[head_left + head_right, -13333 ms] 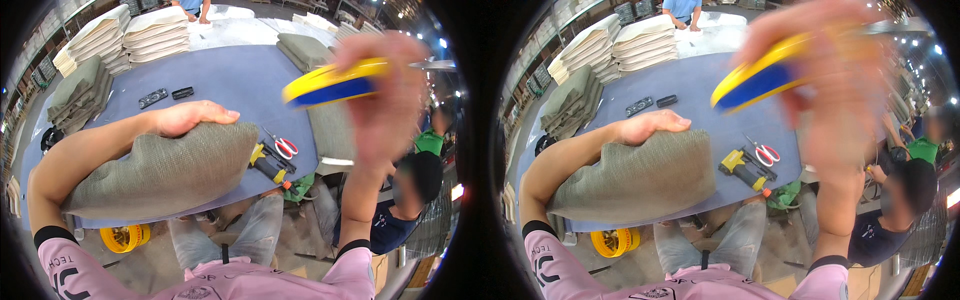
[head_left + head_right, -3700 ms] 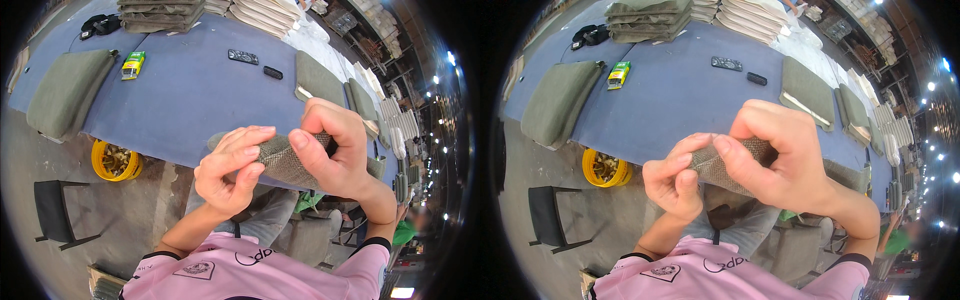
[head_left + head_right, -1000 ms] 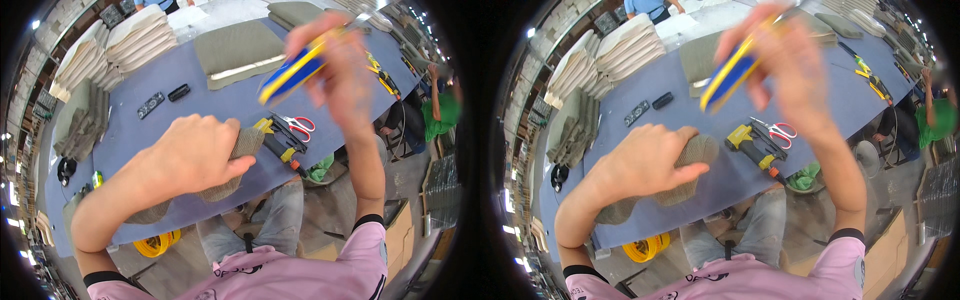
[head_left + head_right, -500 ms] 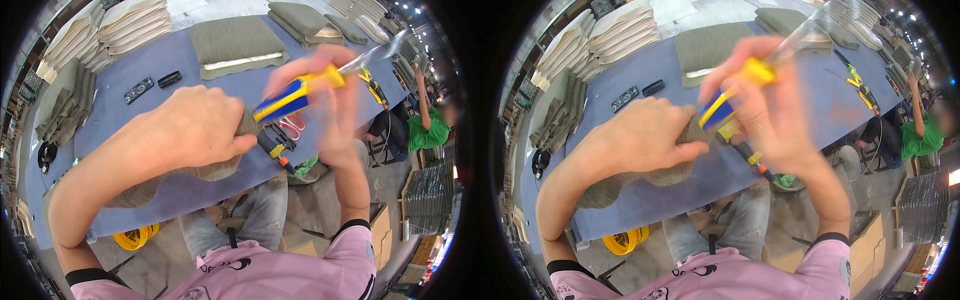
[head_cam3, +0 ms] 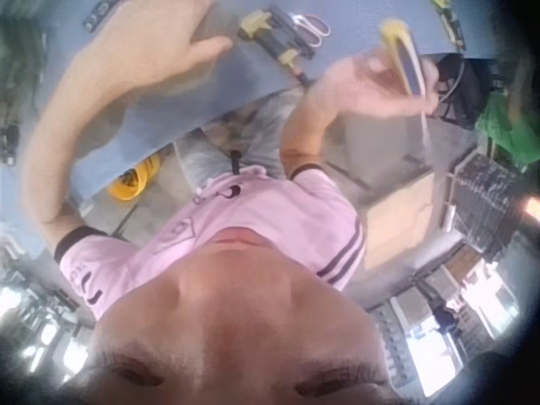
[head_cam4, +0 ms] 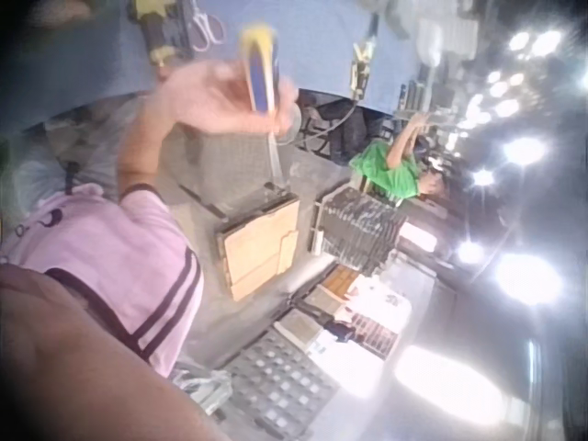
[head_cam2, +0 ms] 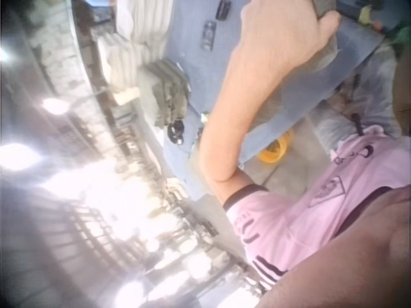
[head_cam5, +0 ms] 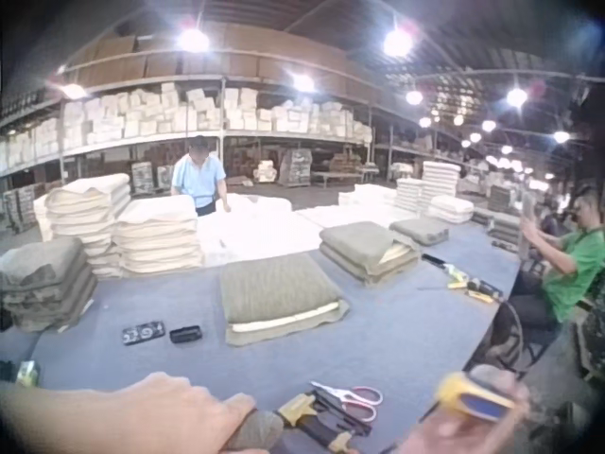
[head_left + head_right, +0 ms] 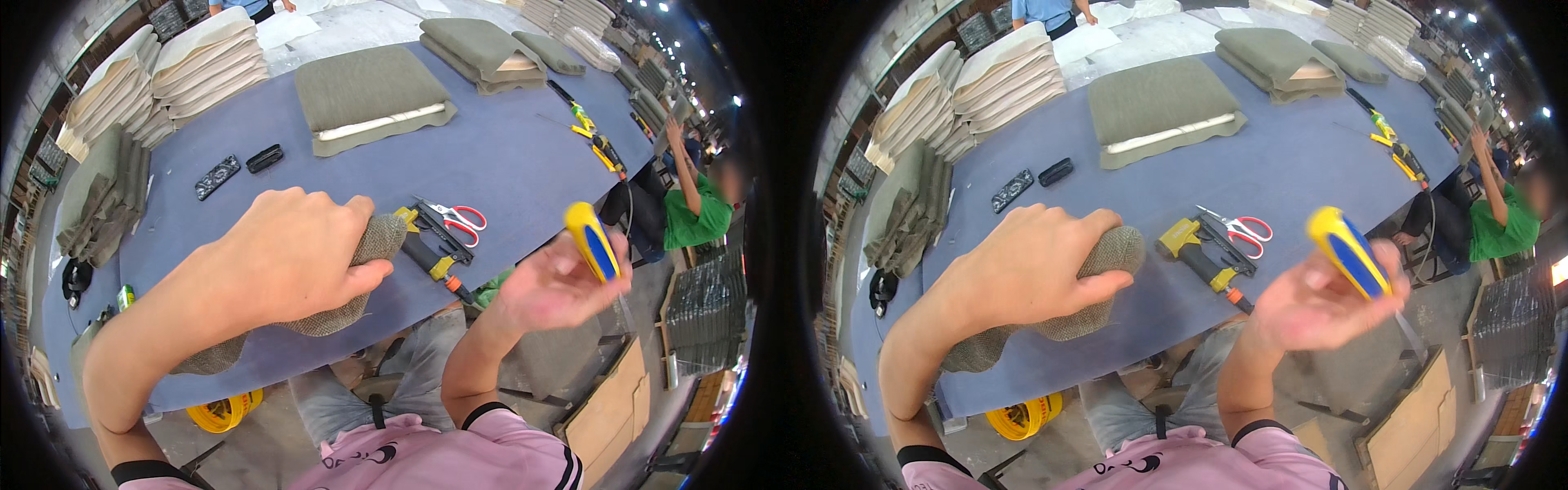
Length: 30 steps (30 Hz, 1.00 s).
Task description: The person staples fabric onto a cushion using a staple gun, then trims excess fabric with scissors. They fold and staple edges, then use a screwdriver to tuck and secure the fabric. The process is repeated on multiple cushions at a workbench.
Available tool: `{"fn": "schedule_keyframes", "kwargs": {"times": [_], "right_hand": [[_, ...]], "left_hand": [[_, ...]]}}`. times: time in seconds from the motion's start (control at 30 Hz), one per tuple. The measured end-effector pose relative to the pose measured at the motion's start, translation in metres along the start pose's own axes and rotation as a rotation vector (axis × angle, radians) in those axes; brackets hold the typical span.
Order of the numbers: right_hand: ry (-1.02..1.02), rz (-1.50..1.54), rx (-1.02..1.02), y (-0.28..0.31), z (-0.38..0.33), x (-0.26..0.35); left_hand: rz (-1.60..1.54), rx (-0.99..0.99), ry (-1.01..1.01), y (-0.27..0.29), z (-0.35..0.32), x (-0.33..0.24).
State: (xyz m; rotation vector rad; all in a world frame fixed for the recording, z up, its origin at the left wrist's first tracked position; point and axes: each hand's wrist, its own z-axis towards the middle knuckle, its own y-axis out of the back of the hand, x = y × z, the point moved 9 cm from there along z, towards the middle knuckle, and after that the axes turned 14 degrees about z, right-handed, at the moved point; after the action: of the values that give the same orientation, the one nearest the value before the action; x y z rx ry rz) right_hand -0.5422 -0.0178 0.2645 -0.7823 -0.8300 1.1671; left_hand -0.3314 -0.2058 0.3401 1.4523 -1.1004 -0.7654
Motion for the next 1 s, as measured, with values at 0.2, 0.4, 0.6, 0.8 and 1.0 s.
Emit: {"fn": "schedule_keyframes", "kwargs": {"times": [0.2, 0.4, 0.6, 0.8, 1.0], "right_hand": [[-0.202, -0.226, 0.417, -0.046, -0.031, -0.013], [0.058, -0.415, 0.391, -0.05, -0.019, 0.031], [-0.087, 0.078, 0.178, -0.062, 0.006, 0.036], [-0.281, 0.113, 0.126, -0.045, 0.015, -0.005], [-0.623, 0.226, 0.266, -0.045, 0.024, -0.065]], "left_hand": [[0.018, 0.061, 0.034, 0.003, -0.003, -0.003], [0.005, 0.011, 0.021, 0.004, 0.002, -0.009], [0.017, -0.063, -0.017, 0.006, -0.002, -0.011], [0.041, 0.015, 0.007, 0.001, -0.005, -0.017], [0.071, 0.029, 0.028, -0.001, -0.008, -0.024]]}}
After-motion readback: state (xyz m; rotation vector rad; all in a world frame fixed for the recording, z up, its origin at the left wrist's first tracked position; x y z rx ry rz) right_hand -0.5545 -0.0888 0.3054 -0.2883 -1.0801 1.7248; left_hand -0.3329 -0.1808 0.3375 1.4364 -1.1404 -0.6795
